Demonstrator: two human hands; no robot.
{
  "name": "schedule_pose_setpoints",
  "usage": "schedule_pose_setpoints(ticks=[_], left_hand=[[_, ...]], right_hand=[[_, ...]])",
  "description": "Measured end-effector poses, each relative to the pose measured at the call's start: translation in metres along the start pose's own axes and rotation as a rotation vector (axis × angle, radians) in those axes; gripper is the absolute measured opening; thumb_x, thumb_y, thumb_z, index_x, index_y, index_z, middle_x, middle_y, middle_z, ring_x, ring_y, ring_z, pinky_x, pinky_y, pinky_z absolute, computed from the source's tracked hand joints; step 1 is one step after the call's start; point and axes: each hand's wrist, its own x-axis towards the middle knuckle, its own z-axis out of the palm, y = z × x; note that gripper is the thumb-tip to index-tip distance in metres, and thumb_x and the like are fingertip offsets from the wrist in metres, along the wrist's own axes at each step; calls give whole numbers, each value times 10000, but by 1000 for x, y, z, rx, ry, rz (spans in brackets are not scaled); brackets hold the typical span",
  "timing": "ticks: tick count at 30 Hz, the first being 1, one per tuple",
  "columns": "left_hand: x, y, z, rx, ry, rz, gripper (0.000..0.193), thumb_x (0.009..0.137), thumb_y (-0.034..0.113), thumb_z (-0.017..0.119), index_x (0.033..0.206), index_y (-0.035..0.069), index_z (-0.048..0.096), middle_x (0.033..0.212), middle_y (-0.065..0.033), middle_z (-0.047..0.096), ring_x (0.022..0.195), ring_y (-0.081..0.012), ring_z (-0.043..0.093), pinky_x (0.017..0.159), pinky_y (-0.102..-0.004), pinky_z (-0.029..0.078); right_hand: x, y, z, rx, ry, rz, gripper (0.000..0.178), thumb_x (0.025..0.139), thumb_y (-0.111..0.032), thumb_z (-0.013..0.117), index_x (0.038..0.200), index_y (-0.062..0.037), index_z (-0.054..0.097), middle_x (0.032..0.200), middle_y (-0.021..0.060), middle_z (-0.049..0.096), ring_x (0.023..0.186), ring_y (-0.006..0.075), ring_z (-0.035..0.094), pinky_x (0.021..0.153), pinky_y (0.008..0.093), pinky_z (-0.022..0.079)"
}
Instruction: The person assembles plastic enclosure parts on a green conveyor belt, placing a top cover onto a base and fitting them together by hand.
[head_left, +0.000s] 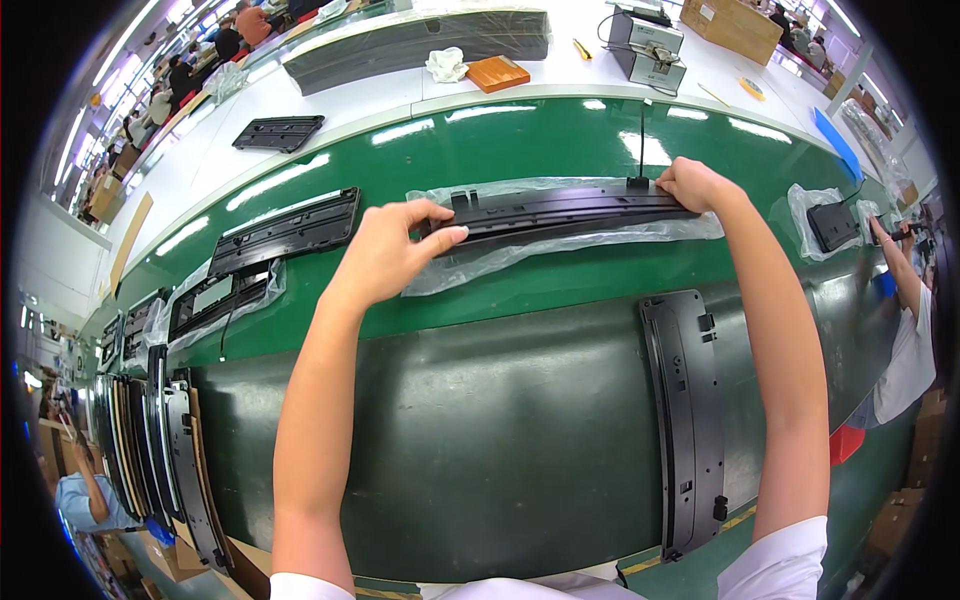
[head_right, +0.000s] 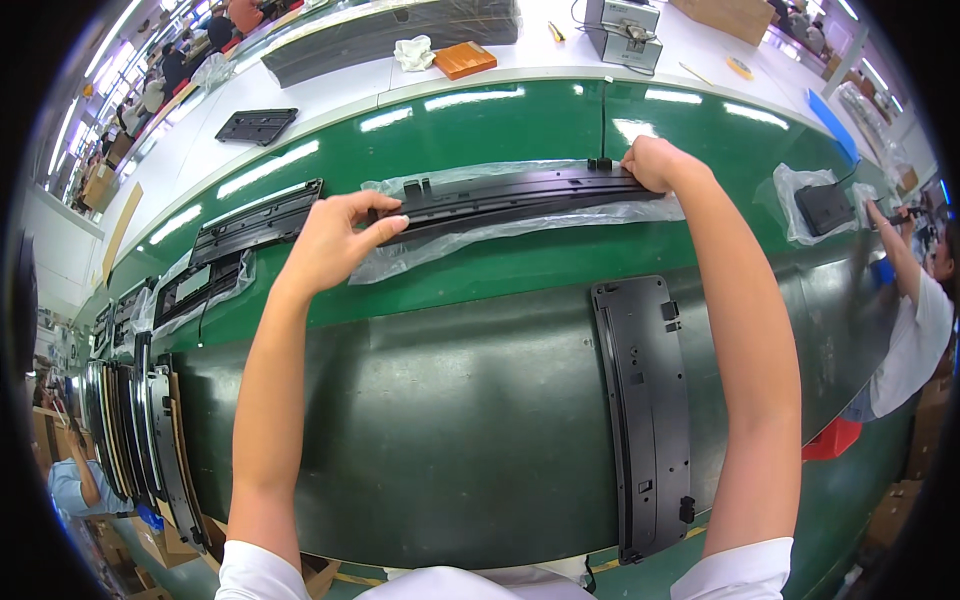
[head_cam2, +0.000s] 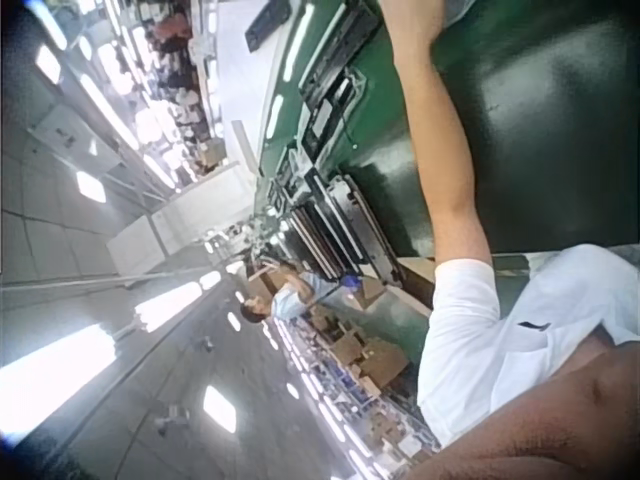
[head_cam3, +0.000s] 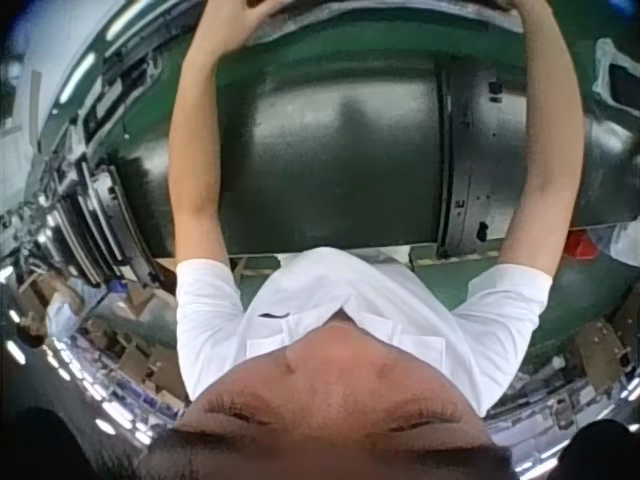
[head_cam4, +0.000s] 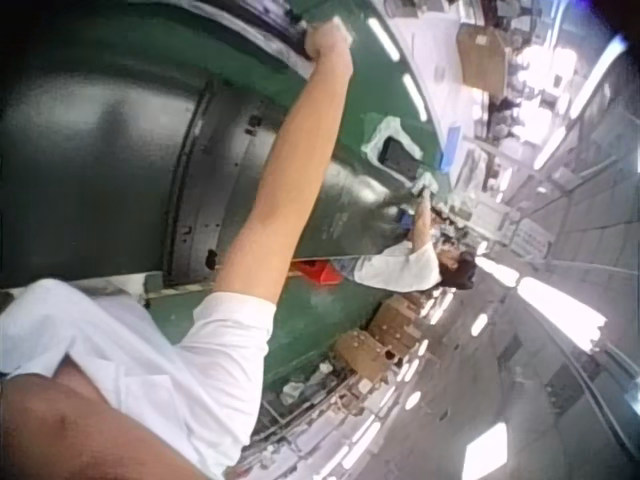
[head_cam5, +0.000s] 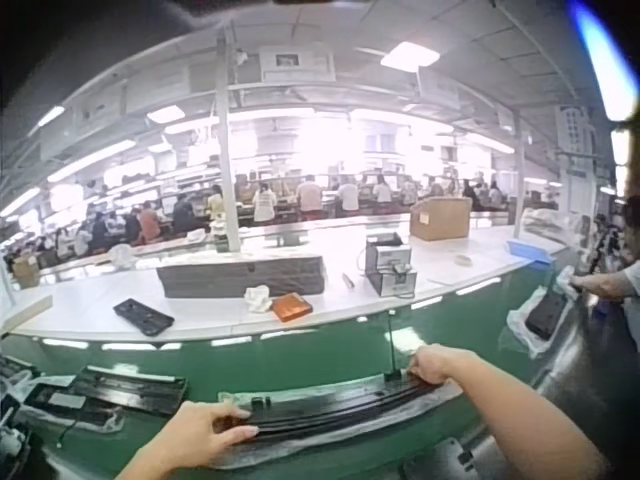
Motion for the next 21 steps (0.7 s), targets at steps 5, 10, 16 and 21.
schedule_pose_setpoints(ticks=[5, 10, 16, 21], left_hand=[[-33, -11, 15, -183, -62, -6, 812, 926, 291, 791, 1581, 42, 381, 1510, -279, 524, 1378, -369, 559, 1094, -449, 511], [-86, -24, 13, 96, 15, 6, 819, 920, 299, 781, 1591, 67, 373, 1573, -228, 471, 1440, -414, 463, 1181, -460, 404], [-152, -47, 2, 71, 180, 3, 699, 939, 234, 745, 1535, 54, 429, 1575, -207, 459, 1417, -405, 483, 1166, -451, 413], [-176, -43, 7, 84, 198, 44, 606, 945, 275, 737, 1462, 50, 513, 1488, -214, 541, 1380, -394, 520, 1143, -453, 436]], right_hand=[[-14, 28, 39, 105, 306, -61, 302, 1016, -156, 580, 1242, -21, 728, 1185, 254, 720, 1108, 428, 683, 979, 455, 539], [-37, 23, 61, 49, 678, 35, 315, 965, -126, 631, 1256, -37, 711, 1118, 242, 694, 1033, 464, 662, 928, 515, 539], [-74, -118, 52, 195, 770, -373, 288, 927, -131, 676, 1158, 41, 689, 1096, 209, 634, 1096, 407, 613, 957, 483, 516], [-60, -159, 86, 4, 554, -422, 589, 1045, -409, 547, 1474, -7, 509, 1502, 223, 498, 1432, 427, 417, 1197, 497, 332]])
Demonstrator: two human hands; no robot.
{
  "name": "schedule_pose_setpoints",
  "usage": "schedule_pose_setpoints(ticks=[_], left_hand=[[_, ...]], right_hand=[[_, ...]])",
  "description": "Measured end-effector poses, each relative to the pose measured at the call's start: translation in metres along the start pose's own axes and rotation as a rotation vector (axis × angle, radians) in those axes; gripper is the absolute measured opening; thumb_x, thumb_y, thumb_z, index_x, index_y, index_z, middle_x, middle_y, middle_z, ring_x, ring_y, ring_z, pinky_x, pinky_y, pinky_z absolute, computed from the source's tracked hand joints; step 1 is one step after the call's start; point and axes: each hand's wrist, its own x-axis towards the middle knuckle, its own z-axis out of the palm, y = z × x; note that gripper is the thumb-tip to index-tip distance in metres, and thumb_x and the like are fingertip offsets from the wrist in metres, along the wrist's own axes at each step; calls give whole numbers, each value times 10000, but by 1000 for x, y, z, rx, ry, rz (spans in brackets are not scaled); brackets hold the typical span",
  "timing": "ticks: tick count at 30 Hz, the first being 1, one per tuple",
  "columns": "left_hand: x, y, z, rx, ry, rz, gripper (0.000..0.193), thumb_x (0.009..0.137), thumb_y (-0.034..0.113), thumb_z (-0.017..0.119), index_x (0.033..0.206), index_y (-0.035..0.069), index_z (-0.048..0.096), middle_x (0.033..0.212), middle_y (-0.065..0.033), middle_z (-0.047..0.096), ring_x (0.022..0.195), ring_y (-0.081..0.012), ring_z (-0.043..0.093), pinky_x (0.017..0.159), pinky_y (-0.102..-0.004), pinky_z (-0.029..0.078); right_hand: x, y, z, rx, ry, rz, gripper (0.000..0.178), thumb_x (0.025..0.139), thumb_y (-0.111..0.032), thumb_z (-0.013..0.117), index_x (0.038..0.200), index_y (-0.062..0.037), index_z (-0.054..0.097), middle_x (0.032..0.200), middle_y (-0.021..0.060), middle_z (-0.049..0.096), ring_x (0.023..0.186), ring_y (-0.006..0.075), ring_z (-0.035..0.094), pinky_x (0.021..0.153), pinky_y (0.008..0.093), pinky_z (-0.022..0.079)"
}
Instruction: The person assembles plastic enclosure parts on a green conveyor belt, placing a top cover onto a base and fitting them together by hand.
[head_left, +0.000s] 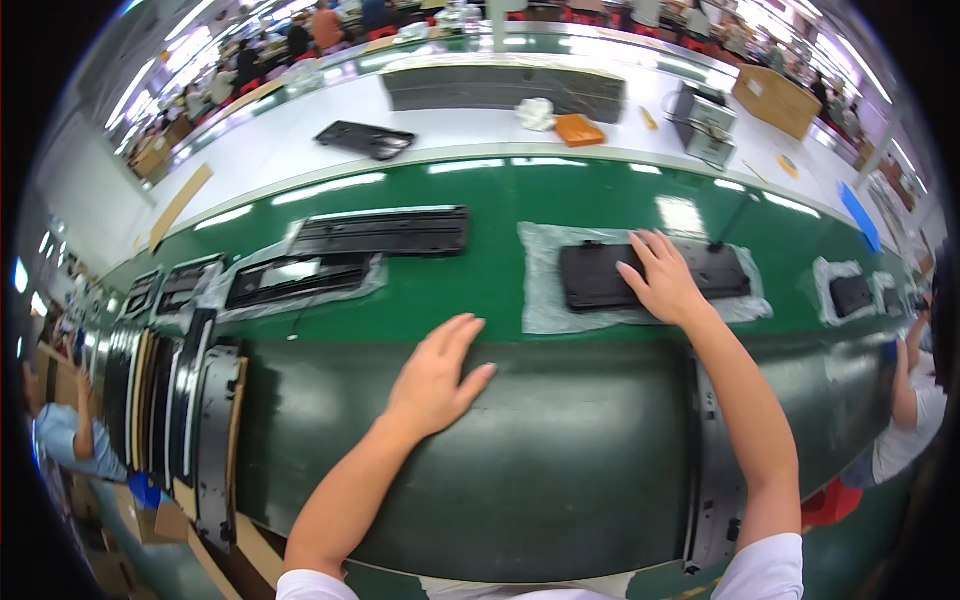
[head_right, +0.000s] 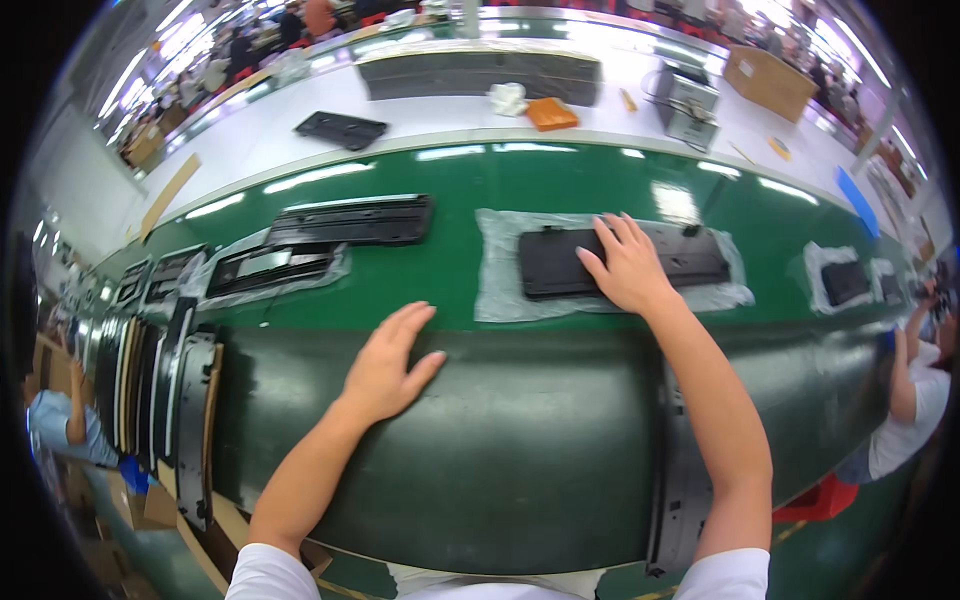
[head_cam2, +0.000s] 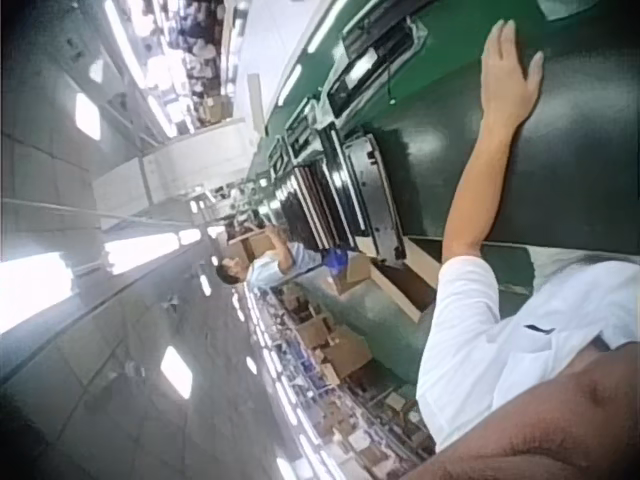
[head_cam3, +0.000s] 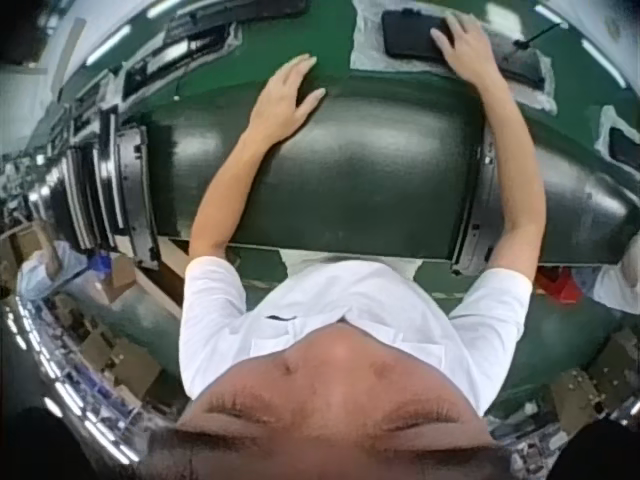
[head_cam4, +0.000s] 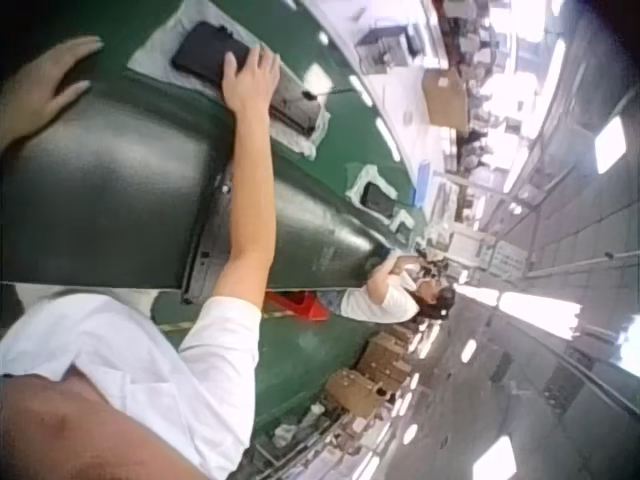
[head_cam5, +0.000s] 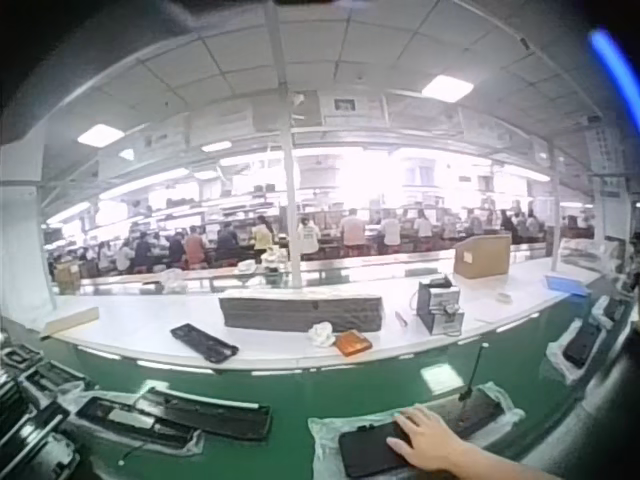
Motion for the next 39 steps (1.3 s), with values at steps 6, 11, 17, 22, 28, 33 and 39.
schedule_pose_setpoints(ticks=[6, 11, 17, 22, 28, 33, 39], left_hand=[[3, 1, 4, -18, 38, 64, 568, 965, 302, 709, 1432, 32, 531, 1437, -202, 576, 1328, -389, 546, 1117, -460, 444], [0, -12, -2, -59, 55, 31, 564, 967, 313, 703, 1421, 24, 535, 1415, -194, 587, 1317, -388, 548, 1112, -463, 442], [-6, -22, -8, -174, 50, 65, 500, 950, 237, 686, 1361, -14, 550, 1383, -186, 589, 1290, -357, 563, 1088, -452, 451], [-3, -23, -1, -251, 35, 53, 478, 948, 189, 675, 1356, -25, 549, 1410, -177, 560, 1292, -350, 553, 1097, -437, 435], [-6, -24, -8, -259, -3, 26, 463, 949, 157, 673, 1354, -31, 549, 1420, -175, 539, 1288, -349, 551, 1093, -433, 440], [-7, -32, -10, -336, 82, -7, 497, 944, 118, 670, 1395, -24, 516, 1478, -200, 478, 1344, -386, 504, 1136, -457, 421], [18, -37, -75, -59, 610, 130, 855, 880, 84, 729, 1608, 33, 284, 1632, -320, 217, 1493, -498, 308, 1203, -522, 338]], right_hand=[[-9, 7, 0, -164, -164, 34, 661, 1096, -465, 398, 1600, -40, 345, 1637, 210, 363, 1542, 424, 275, 1262, 538, 213], [32, -49, -36, -256, -238, 29, 604, 1089, -391, 462, 1509, 43, 445, 1600, 252, 402, 1506, 433, 344, 1220, 512, 317], [111, -187, 6, -52, -115, -459, 761, 832, -43, 694, 1539, -4, 414, 1636, 232, 347, 1529, 410, 321, 1207, 504, 357], [151, -189, 93, -111, -87, -519, 744, 814, 60, 608, 1530, -33, 430, 1565, 263, 440, 1429, 452, 451, 1161, 476, 418], [159, -199, 23, 347, -13, -254, 206, 936, 33, 528, 1111, 22, 636, 892, 315, 653, 908, 502, 656, 782, 514, 495], [137, -210, -27, 507, 61, -121, 174, 960, -46, 615, 1108, 41, 643, 831, 199, 658, 753, 273, 622, 737, 368, 479], [56, -189, -131, 1055, 205, 215, 363, 996, -156, 674, 1300, 27, 598, 1194, 88, 648, 1066, 147, 608, 960, 299, 482]])
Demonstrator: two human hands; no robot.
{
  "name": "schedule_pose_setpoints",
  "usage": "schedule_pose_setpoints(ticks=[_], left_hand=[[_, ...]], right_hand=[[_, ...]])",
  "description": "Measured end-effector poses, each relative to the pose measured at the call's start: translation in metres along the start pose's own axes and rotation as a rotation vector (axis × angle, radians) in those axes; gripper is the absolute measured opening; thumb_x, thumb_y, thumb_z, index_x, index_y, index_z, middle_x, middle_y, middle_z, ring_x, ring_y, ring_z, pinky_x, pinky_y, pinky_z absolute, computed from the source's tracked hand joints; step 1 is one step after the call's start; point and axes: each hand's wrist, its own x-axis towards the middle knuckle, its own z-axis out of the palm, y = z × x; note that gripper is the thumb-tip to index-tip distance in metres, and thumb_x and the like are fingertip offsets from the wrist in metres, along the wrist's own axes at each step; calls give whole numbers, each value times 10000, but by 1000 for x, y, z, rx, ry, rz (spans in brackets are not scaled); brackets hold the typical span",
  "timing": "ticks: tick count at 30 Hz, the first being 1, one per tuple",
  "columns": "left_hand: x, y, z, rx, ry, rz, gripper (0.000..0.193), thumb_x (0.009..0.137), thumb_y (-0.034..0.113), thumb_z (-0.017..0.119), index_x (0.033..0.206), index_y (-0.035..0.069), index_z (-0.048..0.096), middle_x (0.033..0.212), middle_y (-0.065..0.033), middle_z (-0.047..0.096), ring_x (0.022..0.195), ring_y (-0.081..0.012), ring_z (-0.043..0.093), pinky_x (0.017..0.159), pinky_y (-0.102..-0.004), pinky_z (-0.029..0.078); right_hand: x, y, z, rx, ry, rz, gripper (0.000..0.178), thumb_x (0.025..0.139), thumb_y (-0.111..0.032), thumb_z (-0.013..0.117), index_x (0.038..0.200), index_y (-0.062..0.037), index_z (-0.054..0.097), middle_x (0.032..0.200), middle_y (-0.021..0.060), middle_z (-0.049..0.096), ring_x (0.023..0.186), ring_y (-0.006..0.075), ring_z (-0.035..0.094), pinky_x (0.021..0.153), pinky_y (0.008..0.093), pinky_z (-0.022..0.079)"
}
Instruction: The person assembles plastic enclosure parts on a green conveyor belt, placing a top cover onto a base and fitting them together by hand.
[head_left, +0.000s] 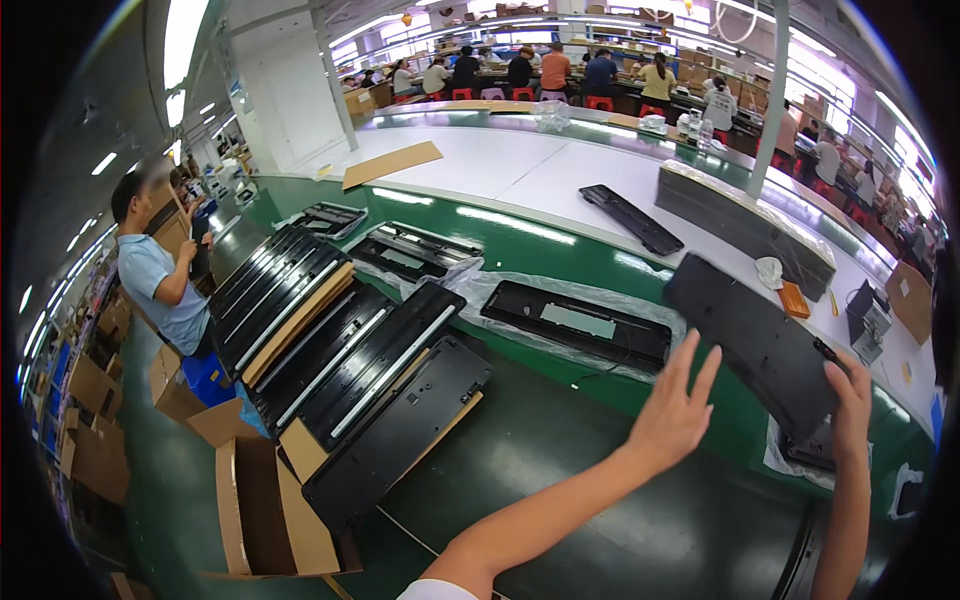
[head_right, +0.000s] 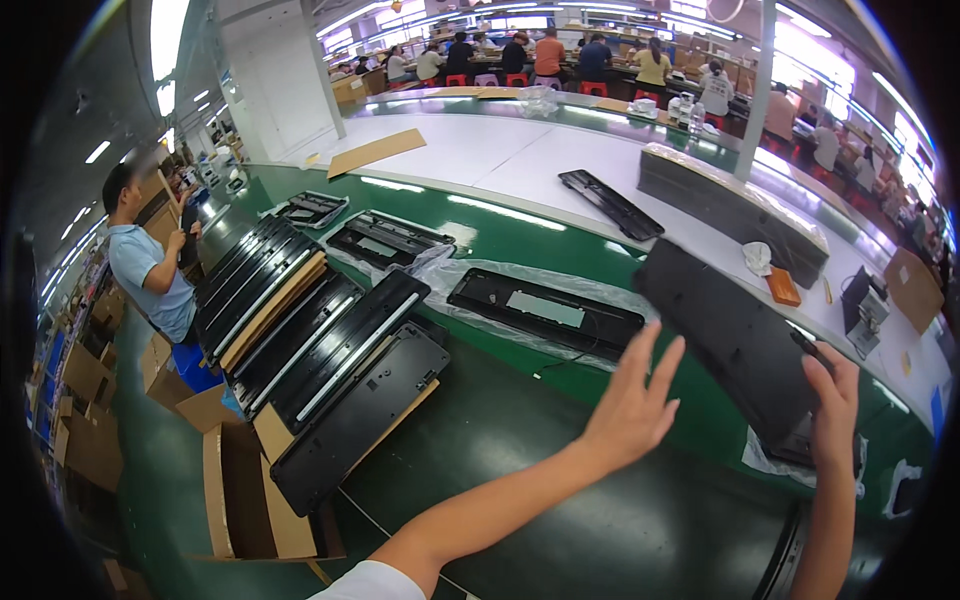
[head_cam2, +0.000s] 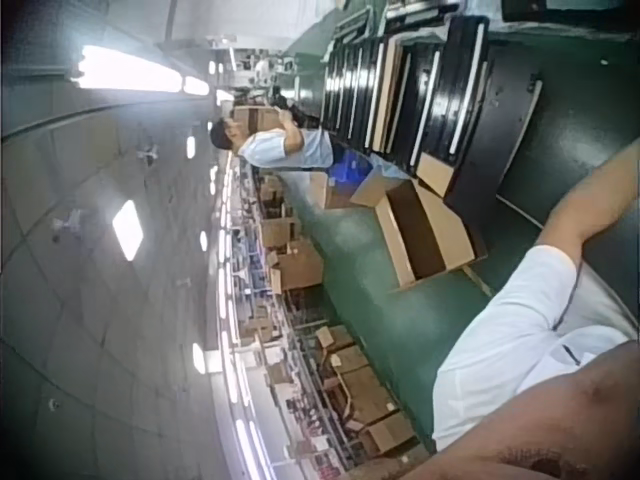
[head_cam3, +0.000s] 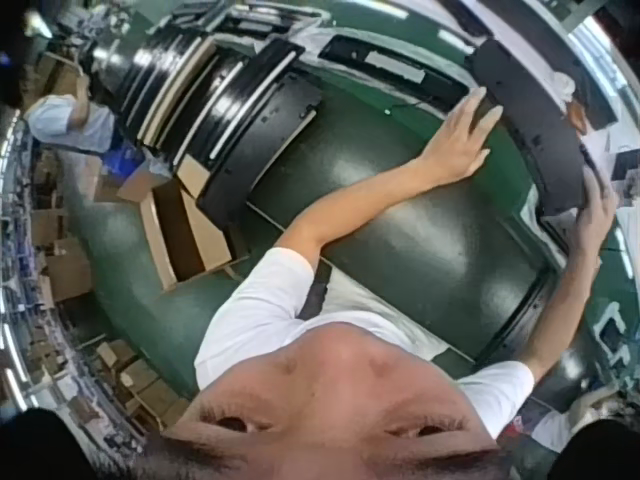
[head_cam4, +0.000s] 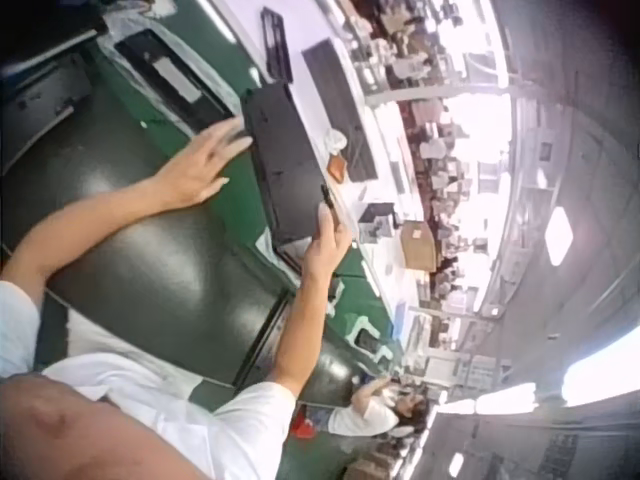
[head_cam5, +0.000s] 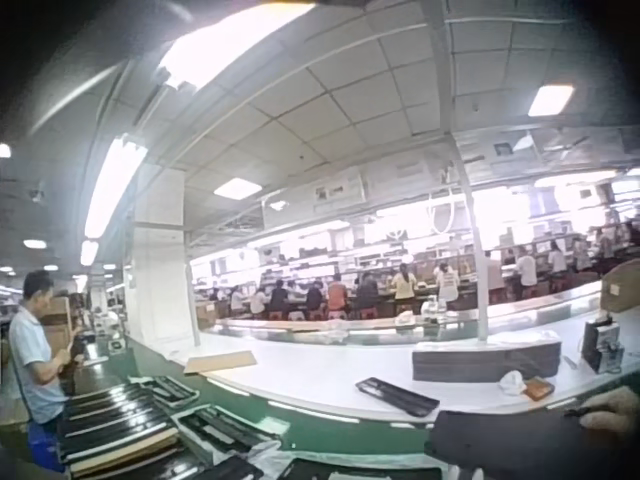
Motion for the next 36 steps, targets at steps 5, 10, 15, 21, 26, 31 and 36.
schedule_pose_setpoints(ticks=[5, 10, 15, 21, 26, 31, 36], left_hand=[[24, 2, -55, 226, -124, 185, 1011, 735, 94, 786, 1626, 93, 307, 1679, -262, 211, 1542, -444, 269, 1232, -559, 235], [45, 13, -89, 181, -17, 319, 1029, 631, 87, 723, 1602, 150, 387, 1563, -241, 373, 1515, -451, 316, 1238, -603, 192], [57, -1, -121, 100, 163, 176, 1148, 537, 86, 821, 1591, 72, 367, 1451, -230, 402, 1386, -456, 403, 1201, -572, 276], [58, -27, -146, -71, 354, -22, 1083, 668, 24, 765, 1622, 22, 253, 1472, -246, 392, 1345, -472, 425, 1153, -490, 346], [62, -24, -151, -48, 408, -56, 1038, 714, 14, 746, 1623, 17, 243, 1472, -269, 384, 1342, -475, 433, 1148, -493, 352], [61, -27, -155, -44, 435, -78, 1034, 702, -7, 742, 1611, -11, 248, 1463, -279, 389, 1343, -484, 431, 1154, -495, 354], [64, -35, -152, -65, 493, -81, 1035, 678, -26, 738, 1598, -36, 265, 1406, -287, 438, 1322, -477, 457, 1166, -467, 365]], right_hand=[[-38, -51, -16, 18, -134, -20, 352, 913, -206, 681, 1197, -2, 637, 1154, 82, 644, 1053, 140, 588, 977, 284, 445], [-34, -57, -30, 9, -328, -127, 432, 929, -278, 661, 1248, 8, 608, 1218, 92, 628, 1118, 171, 561, 1040, 311, 407], [3, -9, 17, 540, -605, -78, 691, 1032, -477, 486, 1492, 37, 452, 1404, 201, 605, 1197, 334, 661, 1012, 491, 540], [49, 87, 189, -530, -693, 83, 506, 952, -223, 680, 1341, 88, 586, 1059, 240, 728, 869, 337, 758, 719, 392, 624], [58, 148, 230, -602, -437, 179, 421, 957, -120, 654, 1304, 109, 581, 1010, 233, 706, 794, 339, 762, 561, 409, 638], [66, 177, 222, -411, -334, 259, 367, 958, -32, 591, 1312, 60, 566, 1076, 196, 659, 779, 304, 742, 566, 416, 668], [60, 185, 196, -7, -325, 427, 382, 981, 16, 508, 1363, 11, 532, 1144, 154, 637, 973, 269, 706, 803, 456, 661]])
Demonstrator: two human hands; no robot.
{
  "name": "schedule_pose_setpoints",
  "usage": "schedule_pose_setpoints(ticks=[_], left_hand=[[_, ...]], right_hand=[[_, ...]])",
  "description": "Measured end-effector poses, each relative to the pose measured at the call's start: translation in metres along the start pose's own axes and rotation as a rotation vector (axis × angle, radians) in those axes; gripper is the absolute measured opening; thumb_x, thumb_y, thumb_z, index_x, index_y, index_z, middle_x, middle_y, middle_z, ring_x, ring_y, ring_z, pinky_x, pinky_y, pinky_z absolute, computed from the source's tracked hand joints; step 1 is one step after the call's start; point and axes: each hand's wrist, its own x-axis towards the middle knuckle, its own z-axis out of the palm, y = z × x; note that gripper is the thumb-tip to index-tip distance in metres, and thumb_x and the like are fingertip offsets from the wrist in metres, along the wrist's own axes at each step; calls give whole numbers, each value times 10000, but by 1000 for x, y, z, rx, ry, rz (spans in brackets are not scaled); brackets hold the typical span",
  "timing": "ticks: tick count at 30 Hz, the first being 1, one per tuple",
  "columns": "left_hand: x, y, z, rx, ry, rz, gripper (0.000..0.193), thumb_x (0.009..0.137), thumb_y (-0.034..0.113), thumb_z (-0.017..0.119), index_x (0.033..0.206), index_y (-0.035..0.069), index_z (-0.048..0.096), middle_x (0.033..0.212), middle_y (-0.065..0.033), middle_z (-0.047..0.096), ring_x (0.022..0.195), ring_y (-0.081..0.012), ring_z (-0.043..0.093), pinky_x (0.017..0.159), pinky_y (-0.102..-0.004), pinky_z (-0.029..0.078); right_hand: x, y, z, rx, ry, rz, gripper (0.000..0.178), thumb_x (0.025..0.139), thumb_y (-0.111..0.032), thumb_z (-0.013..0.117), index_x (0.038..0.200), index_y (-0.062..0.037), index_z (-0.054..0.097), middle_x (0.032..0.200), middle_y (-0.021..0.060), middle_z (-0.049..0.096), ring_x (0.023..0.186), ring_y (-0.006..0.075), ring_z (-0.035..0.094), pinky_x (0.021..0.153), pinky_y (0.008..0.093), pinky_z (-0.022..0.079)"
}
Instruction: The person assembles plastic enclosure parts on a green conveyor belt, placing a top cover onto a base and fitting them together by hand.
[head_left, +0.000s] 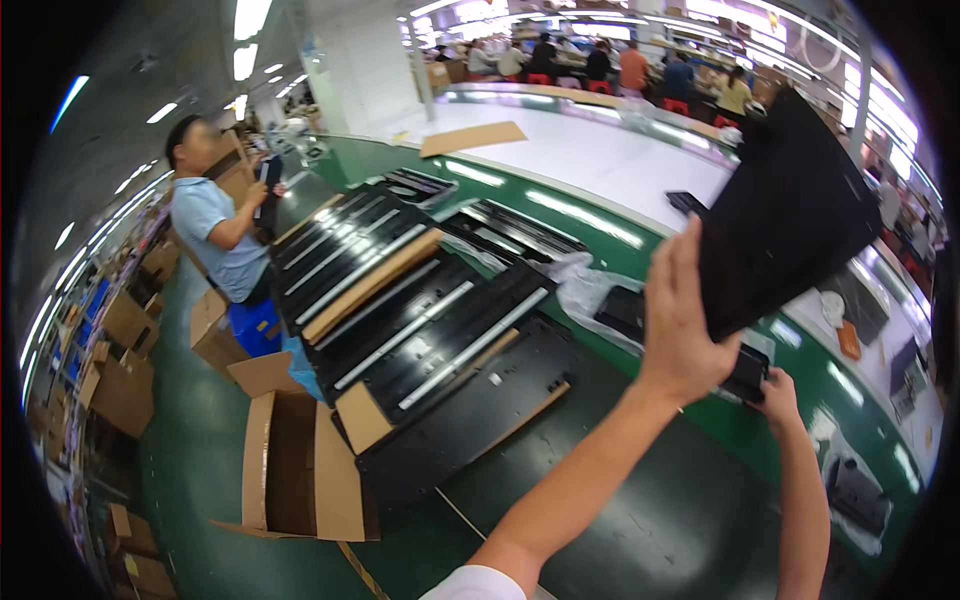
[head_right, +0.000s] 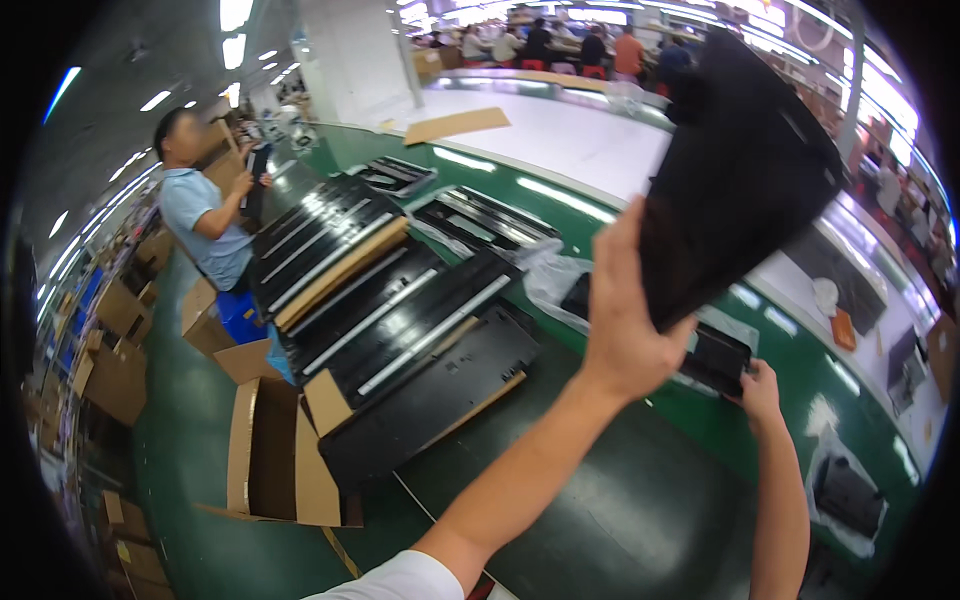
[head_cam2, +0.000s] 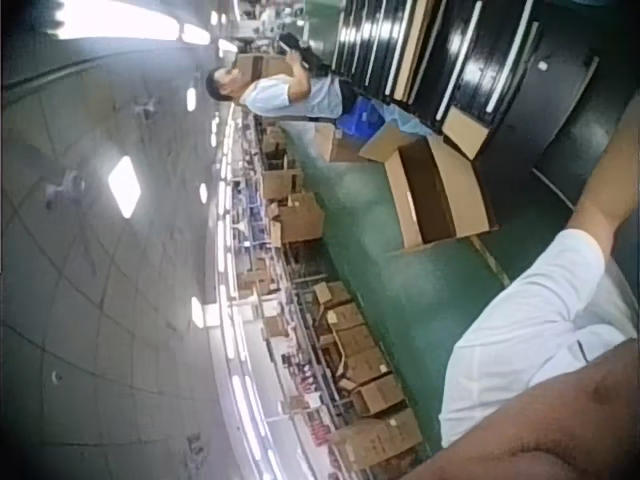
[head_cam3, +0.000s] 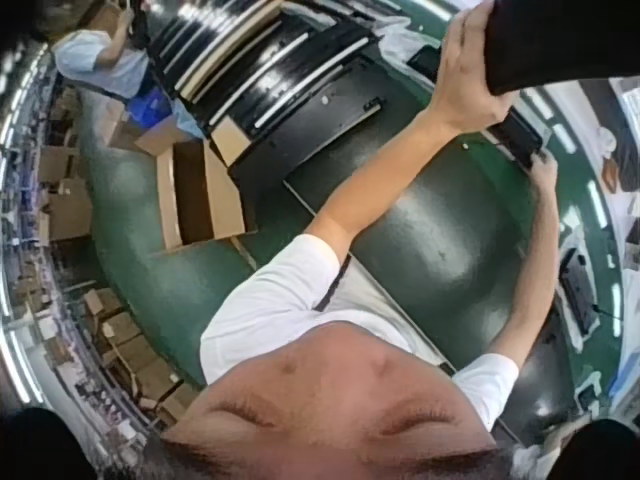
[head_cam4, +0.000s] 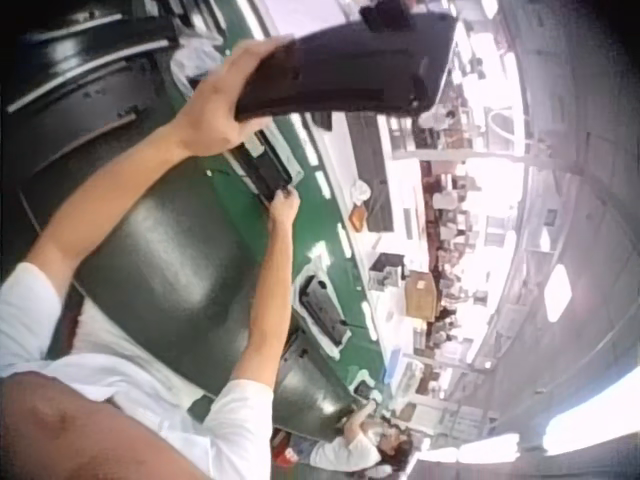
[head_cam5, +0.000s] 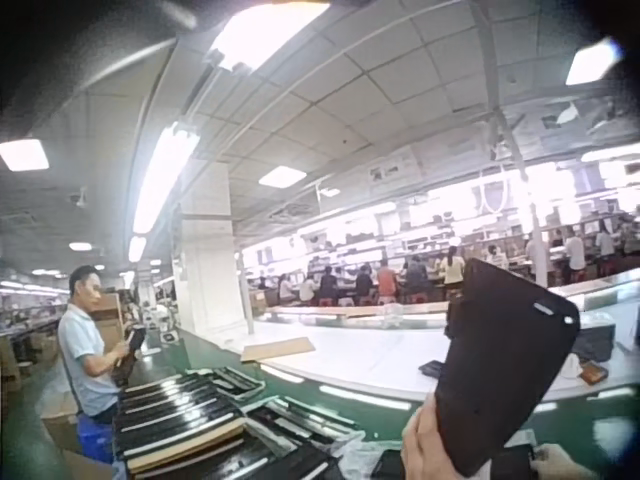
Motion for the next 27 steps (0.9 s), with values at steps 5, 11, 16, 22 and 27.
schedule_pose_setpoints(ticks=[5, 11, 16, 22, 27], left_hand=[[13, -19, -22, 29, 40, 17, 903, 790, 43, 710, 1583, -49, 286, 1447, -277, 451, 1348, -439, 455, 1172, -486, 351], [7, -33, -14, -176, 89, -96, 691, 947, 114, 698, 1544, -1, 371, 1352, -154, 544, 1205, -243, 539, 1093, -372, 404], [-4, -22, 3, -160, 28, -110, 690, 948, 100, 689, 1556, 21, 373, 1371, -157, 541, 1213, -244, 541, 1101, -391, 406], [-6, -25, 0, -78, 1, -56, 696, 947, 97, 690, 1559, 9, 370, 1387, -178, 539, 1249, -265, 532, 1116, -397, 395], [-7, -27, 5, -114, -9, -110, 536, 992, 62, 661, 1470, -33, 439, 1408, -131, 536, 1322, -215, 488, 1017, -331, 487]], right_hand=[[-40, -13, 0, -7, 1, -32, 440, 977, 50, 460, 1412, 111, 459, 1194, 203, 646, 1070, 325, 696, 878, 473, 663], [-84, -26, -40, -968, 224, -337, 397, 890, -53, 649, 1276, 32, 613, 1135, 207, 659, 1063, 376, 685, 908, 475, 558], [-113, -58, -23, -953, -48, -699, 341, 890, 27, 629, 1195, -105, 703, 1141, 124, 609, 1054, 357, 659, 893, 455, 560], [-97, -67, -10, -1106, -222, -605, 119, 931, -66, 681, 1048, -70, 706, 1089, 130, 625, 1012, 348, 657, 880, 451, 554], [-70, -51, -21, -631, 182, -464, 115, 928, -74, 666, 985, 22, 694, 1009, 249, 709, 934, 443, 694, 844, 490, 560]])
